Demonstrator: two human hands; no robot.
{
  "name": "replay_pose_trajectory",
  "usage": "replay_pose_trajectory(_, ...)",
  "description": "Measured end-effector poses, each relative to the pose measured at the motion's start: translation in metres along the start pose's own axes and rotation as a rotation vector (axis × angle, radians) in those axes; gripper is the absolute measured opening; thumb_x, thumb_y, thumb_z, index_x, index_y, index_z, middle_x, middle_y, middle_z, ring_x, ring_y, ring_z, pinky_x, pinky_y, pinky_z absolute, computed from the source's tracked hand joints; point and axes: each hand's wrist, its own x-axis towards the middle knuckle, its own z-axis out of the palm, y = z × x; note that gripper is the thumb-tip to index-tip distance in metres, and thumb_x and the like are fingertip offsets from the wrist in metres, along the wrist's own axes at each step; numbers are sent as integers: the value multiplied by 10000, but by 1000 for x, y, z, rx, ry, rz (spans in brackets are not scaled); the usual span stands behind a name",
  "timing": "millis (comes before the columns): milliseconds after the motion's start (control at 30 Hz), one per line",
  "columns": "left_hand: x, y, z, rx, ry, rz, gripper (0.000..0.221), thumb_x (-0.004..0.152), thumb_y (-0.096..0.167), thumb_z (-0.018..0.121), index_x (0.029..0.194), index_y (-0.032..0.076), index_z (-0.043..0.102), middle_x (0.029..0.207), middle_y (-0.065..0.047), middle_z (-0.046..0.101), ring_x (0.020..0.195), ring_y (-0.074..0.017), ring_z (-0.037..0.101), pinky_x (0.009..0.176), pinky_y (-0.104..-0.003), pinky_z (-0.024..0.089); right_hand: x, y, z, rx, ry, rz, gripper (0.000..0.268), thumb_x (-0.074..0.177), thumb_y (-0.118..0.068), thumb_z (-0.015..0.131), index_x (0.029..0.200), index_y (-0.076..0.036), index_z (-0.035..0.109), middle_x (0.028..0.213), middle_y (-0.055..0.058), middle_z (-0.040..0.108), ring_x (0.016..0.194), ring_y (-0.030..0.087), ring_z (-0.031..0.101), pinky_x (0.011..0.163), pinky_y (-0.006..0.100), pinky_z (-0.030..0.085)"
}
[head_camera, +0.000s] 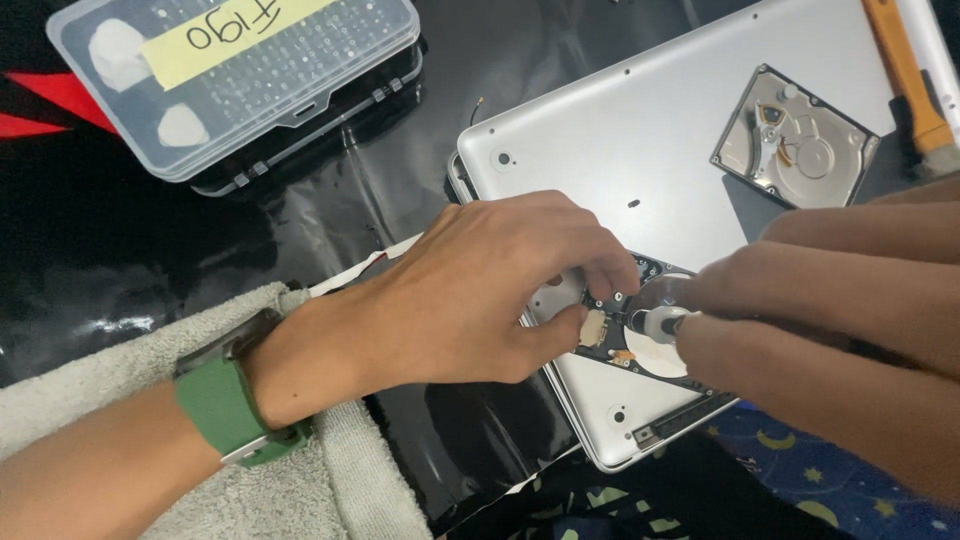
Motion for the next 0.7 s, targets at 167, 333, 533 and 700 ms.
replay_pose_trajectory(167,-1,1,-5,0,-41,14,312,833,108,694,1139,166,687,982,53,744,1041,-167,681,644,-365,590,-13,-11,1,2,3,-20,808,741,-697,598,1461,-359,454,1475,-75,495,1142,280,584,971,494,518)
replay_pose_trajectory(333,0,-1,-4,11,-68,-10,322,830,112,656,1144,180,664,1016,66,735,1057,-181,660,565,-376,551,-24,-13,14,16,8,-46,827,714,-691,617,1453,-356,459,1500,-73,482,1142,283,579,984,486,517)
replay_pose_trajectory(533,6,-3,-7,-5,-138,-87,349,838,124,667,1175,216,661,1016,97,728,1095,-163,642,468,-383,547,-30,-5,39,58,11,-90,850,681,-685,640,1444,-354,465,1531,-70,466,1142,287,574,1001,475,516)
replay_pose_trajectory(700,8,-10,-10,-25,-169,-80,356,842,126,690,1193,176,657,1117,19,731,1137,-199,642,603,-391,601,-65,-39,77,713,-322,467,199,763,-250,866,928,-174,948,886,17,939,770,106,928,775,299,718)
